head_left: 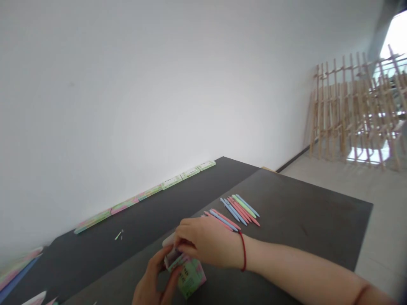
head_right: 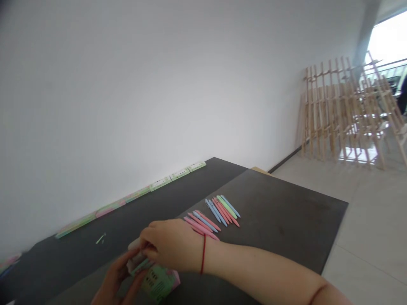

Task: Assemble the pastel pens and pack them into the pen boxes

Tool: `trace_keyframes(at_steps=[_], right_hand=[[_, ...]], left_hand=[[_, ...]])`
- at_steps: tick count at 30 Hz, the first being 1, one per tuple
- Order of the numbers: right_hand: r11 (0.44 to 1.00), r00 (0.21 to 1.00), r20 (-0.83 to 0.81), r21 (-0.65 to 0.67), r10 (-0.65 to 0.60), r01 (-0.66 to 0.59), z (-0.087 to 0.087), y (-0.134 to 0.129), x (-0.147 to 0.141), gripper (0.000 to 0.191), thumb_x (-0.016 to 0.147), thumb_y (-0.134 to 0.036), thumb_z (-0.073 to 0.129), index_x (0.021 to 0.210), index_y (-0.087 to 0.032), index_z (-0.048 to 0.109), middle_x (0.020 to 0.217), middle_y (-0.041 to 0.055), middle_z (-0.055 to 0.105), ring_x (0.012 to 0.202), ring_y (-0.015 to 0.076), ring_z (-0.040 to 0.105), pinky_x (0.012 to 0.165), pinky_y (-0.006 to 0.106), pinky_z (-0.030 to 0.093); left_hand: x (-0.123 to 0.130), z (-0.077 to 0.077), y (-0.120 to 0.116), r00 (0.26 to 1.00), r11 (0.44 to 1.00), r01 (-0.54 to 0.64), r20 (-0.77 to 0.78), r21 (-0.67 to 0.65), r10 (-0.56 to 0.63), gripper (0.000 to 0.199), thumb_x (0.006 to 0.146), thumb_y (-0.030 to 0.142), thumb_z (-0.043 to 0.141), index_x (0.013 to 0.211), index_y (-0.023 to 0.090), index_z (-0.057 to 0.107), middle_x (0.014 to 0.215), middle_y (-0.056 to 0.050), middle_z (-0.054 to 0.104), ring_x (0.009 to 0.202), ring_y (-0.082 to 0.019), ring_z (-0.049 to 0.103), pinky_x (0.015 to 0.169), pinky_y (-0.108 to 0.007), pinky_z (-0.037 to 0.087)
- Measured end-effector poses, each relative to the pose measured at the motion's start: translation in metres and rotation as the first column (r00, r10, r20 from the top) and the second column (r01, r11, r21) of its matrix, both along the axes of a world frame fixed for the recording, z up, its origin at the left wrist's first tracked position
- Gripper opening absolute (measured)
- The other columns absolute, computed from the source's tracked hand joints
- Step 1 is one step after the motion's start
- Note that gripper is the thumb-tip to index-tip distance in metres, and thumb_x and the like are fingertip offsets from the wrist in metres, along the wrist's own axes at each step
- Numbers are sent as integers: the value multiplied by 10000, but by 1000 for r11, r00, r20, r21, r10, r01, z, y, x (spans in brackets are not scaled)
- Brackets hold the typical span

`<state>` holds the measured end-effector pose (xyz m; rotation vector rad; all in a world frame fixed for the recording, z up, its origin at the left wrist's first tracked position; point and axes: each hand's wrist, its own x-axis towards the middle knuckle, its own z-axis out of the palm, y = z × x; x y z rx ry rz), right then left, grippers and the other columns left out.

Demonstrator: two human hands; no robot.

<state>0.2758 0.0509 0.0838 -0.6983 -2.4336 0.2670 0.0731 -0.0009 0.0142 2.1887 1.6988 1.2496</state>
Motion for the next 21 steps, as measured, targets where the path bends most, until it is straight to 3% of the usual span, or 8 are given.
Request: trace_keyframes(at_steps=[8, 13, 17, 21], right_hand=[[998, 984, 176, 63, 4, -16, 16, -8, 14, 64, 855, -230, 545, 881, -185, 583, 910, 15, 611, 847, 147, 570, 704, 243, 376], [999, 961, 274, 15, -44, 41, 16, -17, 19, 97, 861, -258, 536, 922, -200, 582, 843, 23, 643, 788, 174, 596, 661, 261, 374], [999, 951, 308, -6, -32, 35, 17, -25, 26, 92, 863, -239, 527, 918, -193, 584, 839, 29, 656, 785, 181, 608, 656, 263, 379], [1000, 952, 307, 29, -2, -7, 16, -26, 27, 90, 854, -186, 534, 910, -203, 601, 882, 11, 658, 808, 176, 608, 657, 265, 390]], left_hand=[[15, 3, -8, 992, 985, 36, -128, 167, -15, 278, 859, 325, 526, 1124, 244, 498, 914, -12, 724, 727, -160, 719, 628, -231, 579], [17, 12, -10, 933, 905, 196, -356, 379, -53, 240, 879, 310, 504, 1094, 203, 512, 875, -55, 736, 713, -161, 723, 629, -196, 574], [17, 7, -10, 907, 832, 262, -420, 489, -38, 269, 857, 290, 560, 1100, 178, 524, 849, -70, 742, 716, -158, 725, 684, -191, 572], [20, -12, -8, 927, 902, 236, -364, 361, -97, 359, 800, 291, 611, 1131, 191, 515, 927, -77, 743, 773, -179, 726, 696, -212, 583]])
